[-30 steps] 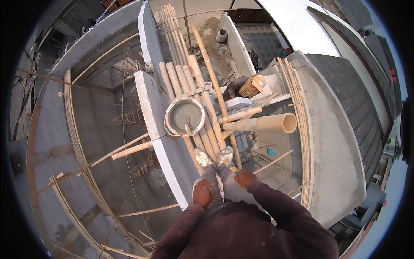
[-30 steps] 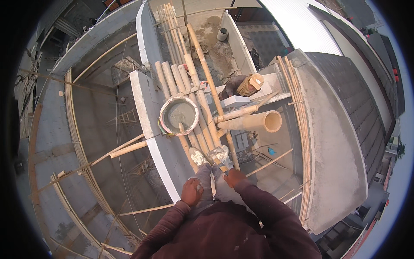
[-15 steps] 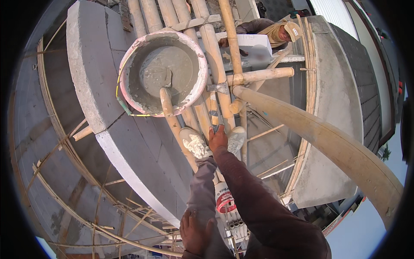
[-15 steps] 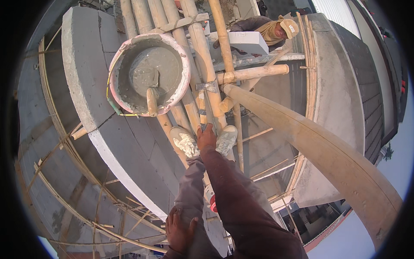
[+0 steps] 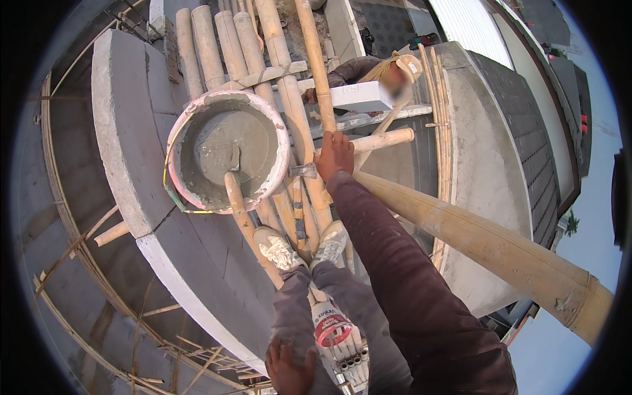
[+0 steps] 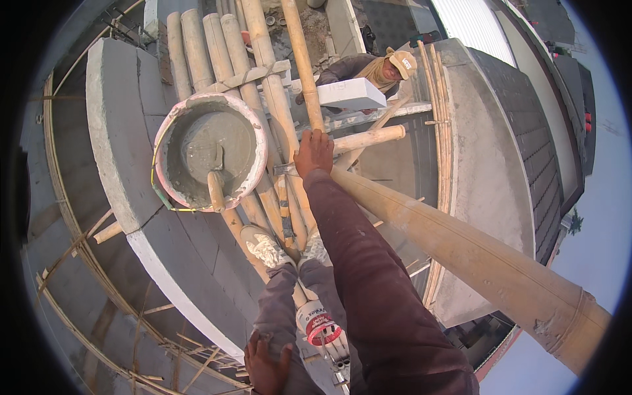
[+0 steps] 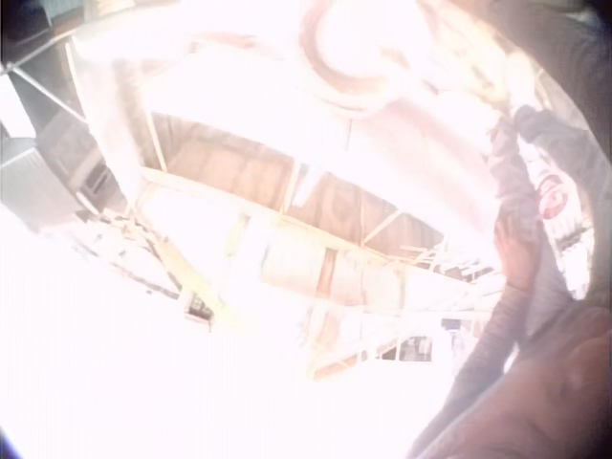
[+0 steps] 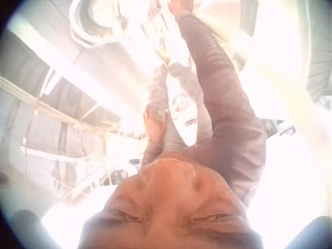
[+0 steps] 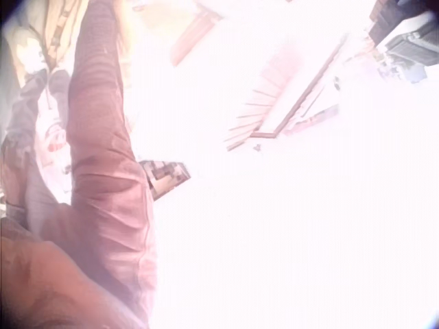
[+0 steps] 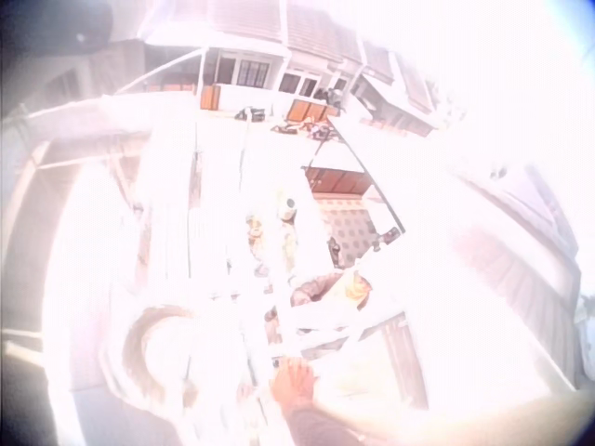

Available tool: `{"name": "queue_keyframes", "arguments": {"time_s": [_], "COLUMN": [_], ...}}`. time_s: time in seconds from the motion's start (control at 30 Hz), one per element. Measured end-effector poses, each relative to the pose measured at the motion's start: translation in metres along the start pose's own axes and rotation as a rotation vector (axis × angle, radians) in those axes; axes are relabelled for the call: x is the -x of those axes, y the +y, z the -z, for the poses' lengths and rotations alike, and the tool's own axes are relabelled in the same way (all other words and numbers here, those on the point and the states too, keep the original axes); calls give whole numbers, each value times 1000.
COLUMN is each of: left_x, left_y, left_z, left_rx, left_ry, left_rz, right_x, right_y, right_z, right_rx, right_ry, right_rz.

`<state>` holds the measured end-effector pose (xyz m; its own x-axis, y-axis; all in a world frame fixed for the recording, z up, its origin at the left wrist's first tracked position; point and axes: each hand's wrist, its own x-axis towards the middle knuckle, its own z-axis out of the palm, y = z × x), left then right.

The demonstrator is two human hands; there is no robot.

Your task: The person builds a wall at a construction site by measuring a white brick with a tape measure, applying cement with a trowel, and securing the brick in place using a hammer.

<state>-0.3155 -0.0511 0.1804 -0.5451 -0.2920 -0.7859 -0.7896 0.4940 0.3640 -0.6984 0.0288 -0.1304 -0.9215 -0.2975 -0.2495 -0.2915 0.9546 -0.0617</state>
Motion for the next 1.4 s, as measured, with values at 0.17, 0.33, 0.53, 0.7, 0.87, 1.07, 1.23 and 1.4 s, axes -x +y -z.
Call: {"name": "queue_keyframes", "arguments": {"time_s": [0.17,0.33,0.53,0.7,0.87,1.07,1.23,1.4], "left_x": [-26,-62,-89,-84,-59,1,53,88], "left_y": [-4,-14,-29,-36,-37,-29,-24,48], "left_z": [24,66,86,71,67,55,15,97], "left_rx": [163,383,668,699,771,652,482,867], "left_ry": [91,78,103,221,272,400,414,393], "left_rz": [-74,-99,222,58,-1,-52,-99,-86], "right_x": [-104,-167,-212,-206,-172,-133,-102,-90], "right_y": [48,94,111,90,57,37,28,16], "right_z": [21,13,52,85,166,286,404,514], "right_rx": [706,953,1029,937,864,758,633,522], "right_ry": [22,-214,-340,-390,-422,-356,-324,-311], "right_rz": [135,150,432,422,327,376,342,436]}}
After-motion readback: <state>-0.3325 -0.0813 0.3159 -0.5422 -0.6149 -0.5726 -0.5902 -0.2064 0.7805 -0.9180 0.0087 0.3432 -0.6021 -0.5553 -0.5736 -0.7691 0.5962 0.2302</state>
